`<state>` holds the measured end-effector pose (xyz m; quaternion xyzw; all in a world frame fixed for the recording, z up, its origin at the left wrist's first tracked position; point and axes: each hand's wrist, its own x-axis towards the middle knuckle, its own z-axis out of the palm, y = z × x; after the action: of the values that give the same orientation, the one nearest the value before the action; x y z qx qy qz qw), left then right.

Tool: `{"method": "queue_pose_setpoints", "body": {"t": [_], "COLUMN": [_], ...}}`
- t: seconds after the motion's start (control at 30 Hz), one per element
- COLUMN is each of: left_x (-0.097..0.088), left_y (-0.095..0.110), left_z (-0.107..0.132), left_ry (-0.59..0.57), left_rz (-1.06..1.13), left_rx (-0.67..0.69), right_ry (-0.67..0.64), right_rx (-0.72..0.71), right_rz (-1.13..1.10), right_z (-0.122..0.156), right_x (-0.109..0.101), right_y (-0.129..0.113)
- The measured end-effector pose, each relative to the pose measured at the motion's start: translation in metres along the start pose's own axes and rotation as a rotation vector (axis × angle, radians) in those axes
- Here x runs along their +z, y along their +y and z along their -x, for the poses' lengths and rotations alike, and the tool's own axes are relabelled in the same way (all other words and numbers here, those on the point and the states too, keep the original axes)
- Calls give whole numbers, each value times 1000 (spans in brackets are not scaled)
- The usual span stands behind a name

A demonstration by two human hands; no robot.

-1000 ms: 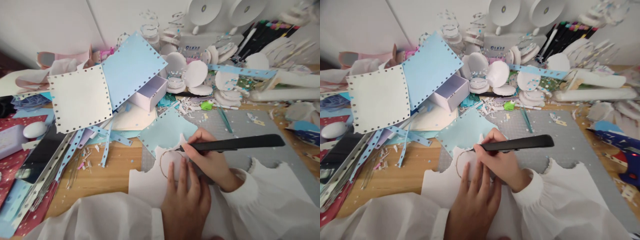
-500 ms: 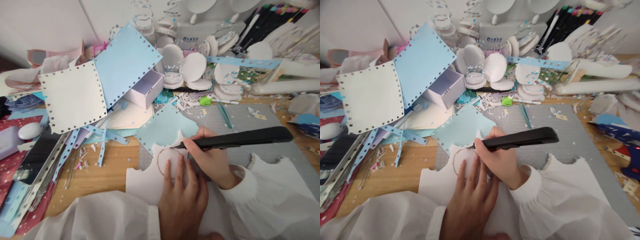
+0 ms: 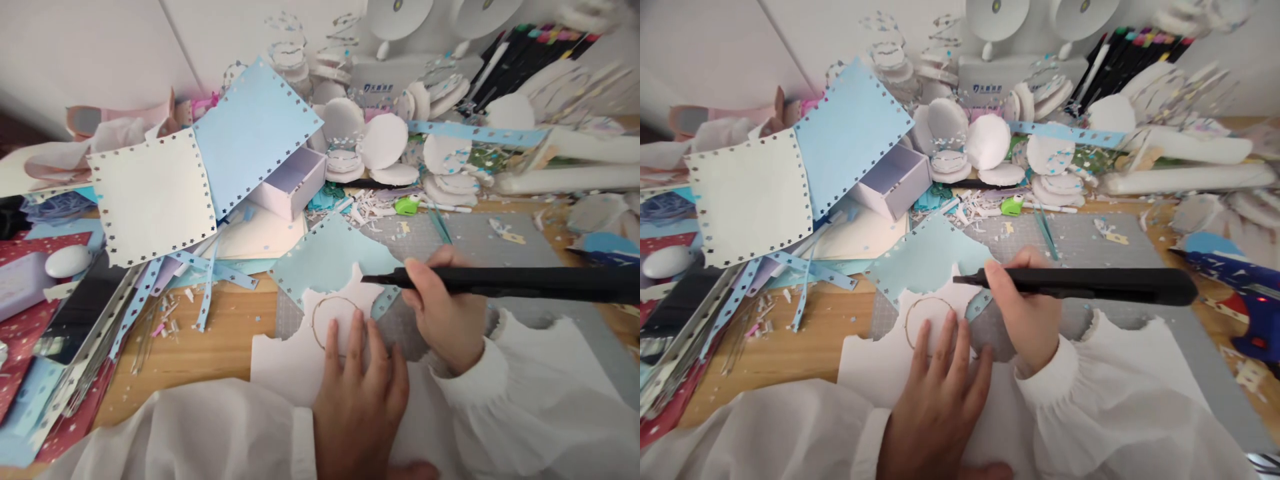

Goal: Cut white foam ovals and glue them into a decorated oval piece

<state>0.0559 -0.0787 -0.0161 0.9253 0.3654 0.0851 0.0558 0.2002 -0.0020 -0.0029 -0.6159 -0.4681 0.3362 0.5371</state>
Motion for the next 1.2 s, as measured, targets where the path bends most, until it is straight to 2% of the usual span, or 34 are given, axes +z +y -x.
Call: {"method": "queue_pose_setpoints", "body": {"t": [0.1,0.17,0.3,0.4,0.43,0.57,0.77,0.87,0.97,1.07,1.2], "left_x": [-6,-11,-19,-23,-24,-26,-27,-30,-30,-27,-22], "left_y": [2,2,1,0,0,-4,-21,-30,-41,-56,-71], "left_z": [0,0,2,5,7,11,11,7,2,-4,-8], "left_ry": [-74,-104,-131,-132,-131,-120,-58,-49,15,173,405], "left_rz": [36,56,92,87,84,92,96,75,67,61,28], "left_rx": [-22,-41,-49,-68,-71,-55,-99,-92,-36,63,190], "right_ry": [-71,-183,-376,-538,-555,-492,-247,-170,-227,-299,-401], "right_rx": [11,-52,-220,-425,-479,-500,-420,-326,-302,-288,-298], "right_rz": [-154,-123,203,438,496,627,617,447,293,222,168], "right_z": [-5,-7,-10,-15,-17,-28,-24,-13,-2,4,5], "right_x": [-3,-5,-17,-32,-37,-58,-76,-71,-55,-34,-14], "right_y": [-5,-7,0,10,13,19,10,-8,-23,-24,-9]}}
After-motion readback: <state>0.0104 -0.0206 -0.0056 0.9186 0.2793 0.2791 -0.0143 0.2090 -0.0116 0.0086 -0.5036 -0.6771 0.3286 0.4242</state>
